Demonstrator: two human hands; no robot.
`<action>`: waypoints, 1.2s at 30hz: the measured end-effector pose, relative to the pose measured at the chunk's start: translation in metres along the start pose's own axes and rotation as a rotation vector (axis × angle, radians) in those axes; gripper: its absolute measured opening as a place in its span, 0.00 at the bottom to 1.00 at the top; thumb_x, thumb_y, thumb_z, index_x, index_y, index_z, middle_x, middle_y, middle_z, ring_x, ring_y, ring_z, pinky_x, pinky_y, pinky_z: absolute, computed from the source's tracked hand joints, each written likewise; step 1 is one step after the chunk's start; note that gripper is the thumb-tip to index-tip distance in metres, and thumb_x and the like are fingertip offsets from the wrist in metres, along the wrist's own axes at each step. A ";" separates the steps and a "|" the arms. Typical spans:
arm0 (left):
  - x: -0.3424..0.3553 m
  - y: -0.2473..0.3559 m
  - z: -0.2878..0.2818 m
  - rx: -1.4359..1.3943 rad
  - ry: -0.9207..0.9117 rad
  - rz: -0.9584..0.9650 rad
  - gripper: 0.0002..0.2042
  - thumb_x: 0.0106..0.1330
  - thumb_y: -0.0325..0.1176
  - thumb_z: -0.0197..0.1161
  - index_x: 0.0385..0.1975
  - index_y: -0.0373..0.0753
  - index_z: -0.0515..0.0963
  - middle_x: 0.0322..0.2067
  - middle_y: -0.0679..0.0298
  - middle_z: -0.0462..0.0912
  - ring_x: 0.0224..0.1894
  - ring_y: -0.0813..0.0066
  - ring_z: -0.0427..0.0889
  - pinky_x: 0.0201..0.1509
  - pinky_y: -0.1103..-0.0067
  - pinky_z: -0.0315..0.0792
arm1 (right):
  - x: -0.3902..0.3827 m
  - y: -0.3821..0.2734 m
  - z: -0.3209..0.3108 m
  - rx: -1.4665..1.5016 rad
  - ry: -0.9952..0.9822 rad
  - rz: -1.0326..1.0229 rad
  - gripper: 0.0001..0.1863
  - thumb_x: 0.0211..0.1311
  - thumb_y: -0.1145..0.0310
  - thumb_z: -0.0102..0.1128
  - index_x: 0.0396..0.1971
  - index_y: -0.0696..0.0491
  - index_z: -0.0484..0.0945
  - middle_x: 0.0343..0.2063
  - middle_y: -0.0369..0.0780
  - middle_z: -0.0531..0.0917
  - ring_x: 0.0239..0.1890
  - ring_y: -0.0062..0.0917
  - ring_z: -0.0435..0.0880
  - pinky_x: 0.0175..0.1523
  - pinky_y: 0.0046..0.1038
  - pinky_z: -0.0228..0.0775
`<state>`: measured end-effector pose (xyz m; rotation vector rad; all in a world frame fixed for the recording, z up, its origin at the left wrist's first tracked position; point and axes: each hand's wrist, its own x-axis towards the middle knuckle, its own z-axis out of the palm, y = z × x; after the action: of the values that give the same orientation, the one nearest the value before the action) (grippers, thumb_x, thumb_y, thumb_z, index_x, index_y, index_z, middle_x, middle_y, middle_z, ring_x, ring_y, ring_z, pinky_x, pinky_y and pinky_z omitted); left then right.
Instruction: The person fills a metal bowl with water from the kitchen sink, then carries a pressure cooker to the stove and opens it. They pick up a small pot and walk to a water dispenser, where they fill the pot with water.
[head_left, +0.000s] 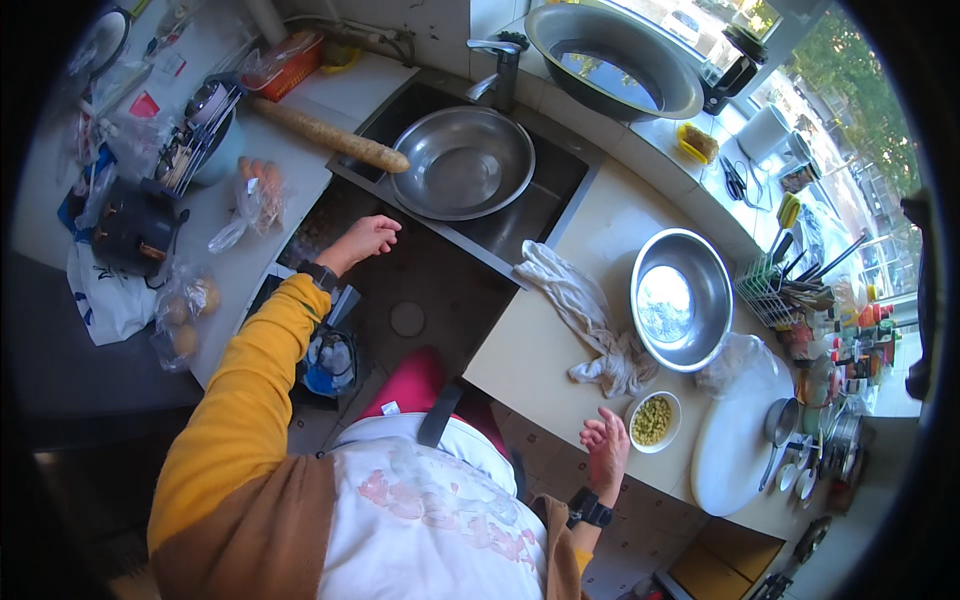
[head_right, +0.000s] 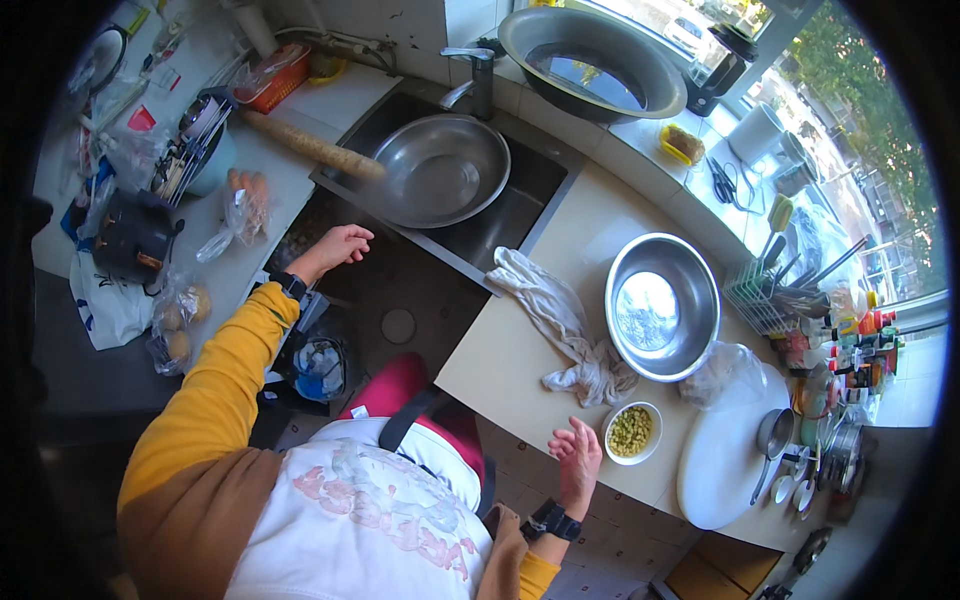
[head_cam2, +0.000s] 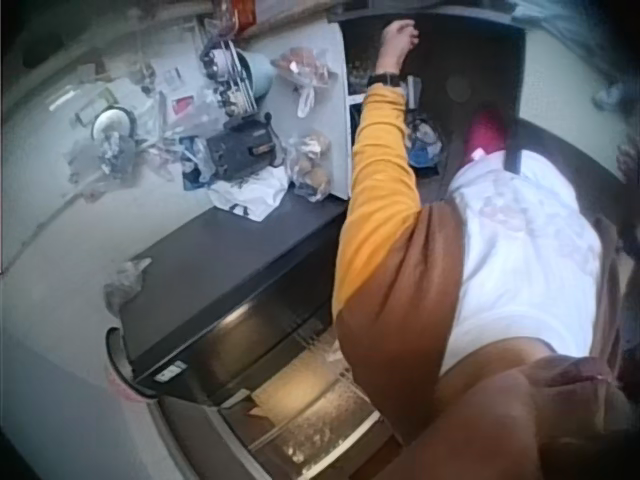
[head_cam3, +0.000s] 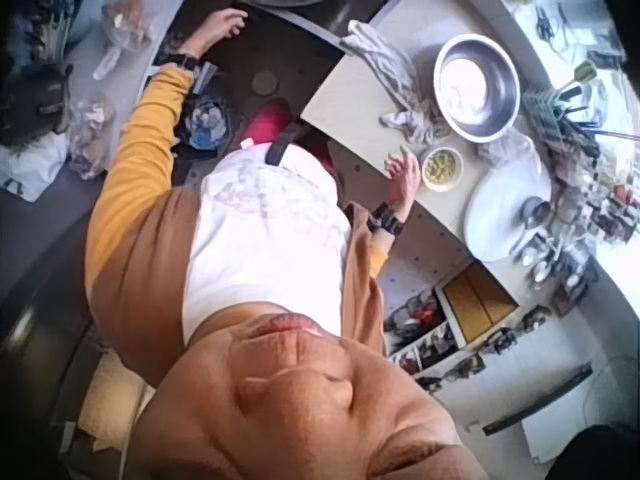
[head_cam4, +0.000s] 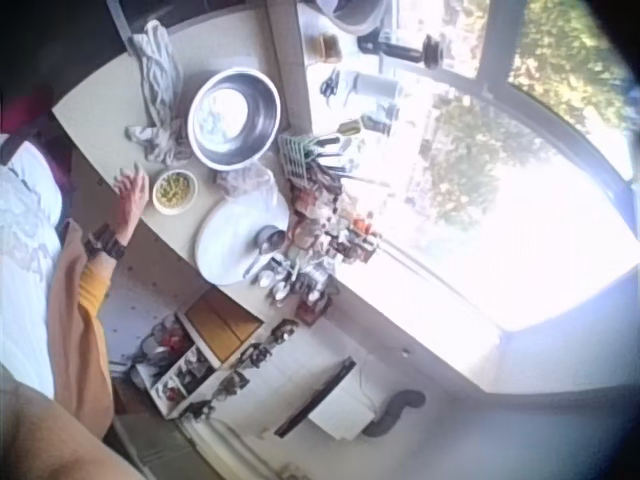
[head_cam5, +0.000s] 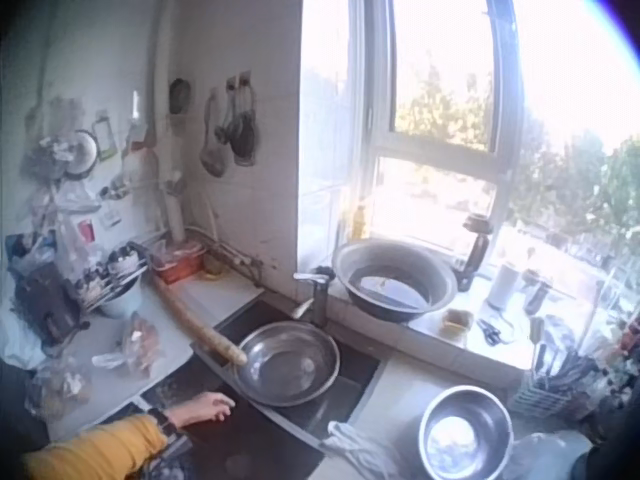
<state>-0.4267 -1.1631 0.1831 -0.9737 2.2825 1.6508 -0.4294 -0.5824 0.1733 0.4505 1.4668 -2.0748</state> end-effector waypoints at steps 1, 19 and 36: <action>0.007 0.004 0.000 -0.017 -0.008 0.013 0.12 0.66 0.31 0.56 0.48 0.38 0.77 0.32 0.69 0.80 0.29 0.84 0.77 0.33 0.86 0.71 | 0.010 -0.005 0.022 -0.032 -0.033 -0.004 0.19 0.71 0.60 0.53 0.52 0.59 0.71 0.32 0.46 0.84 0.28 0.26 0.84 0.32 0.22 0.77; 0.162 0.107 0.024 0.028 -0.377 0.576 0.11 0.65 0.31 0.58 0.44 0.37 0.79 0.31 0.62 0.83 0.29 0.77 0.80 0.39 0.79 0.75 | 0.274 0.016 0.316 -0.251 0.122 -0.025 0.28 0.67 0.56 0.59 0.59 0.58 0.64 0.35 0.41 0.79 0.28 0.20 0.81 0.29 0.18 0.74; 0.154 0.089 0.024 0.126 -0.541 0.634 0.10 0.62 0.28 0.56 0.43 0.40 0.78 0.39 0.56 0.83 0.43 0.57 0.82 0.47 0.69 0.74 | 0.318 0.049 0.350 -0.339 -0.016 0.086 0.22 0.68 0.57 0.57 0.55 0.54 0.68 0.38 0.38 0.82 0.35 0.22 0.83 0.31 0.22 0.78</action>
<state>-0.6043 -1.1884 0.1701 0.2553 2.3590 1.6544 -0.6353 -1.0008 0.0795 0.3531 1.7161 -1.7146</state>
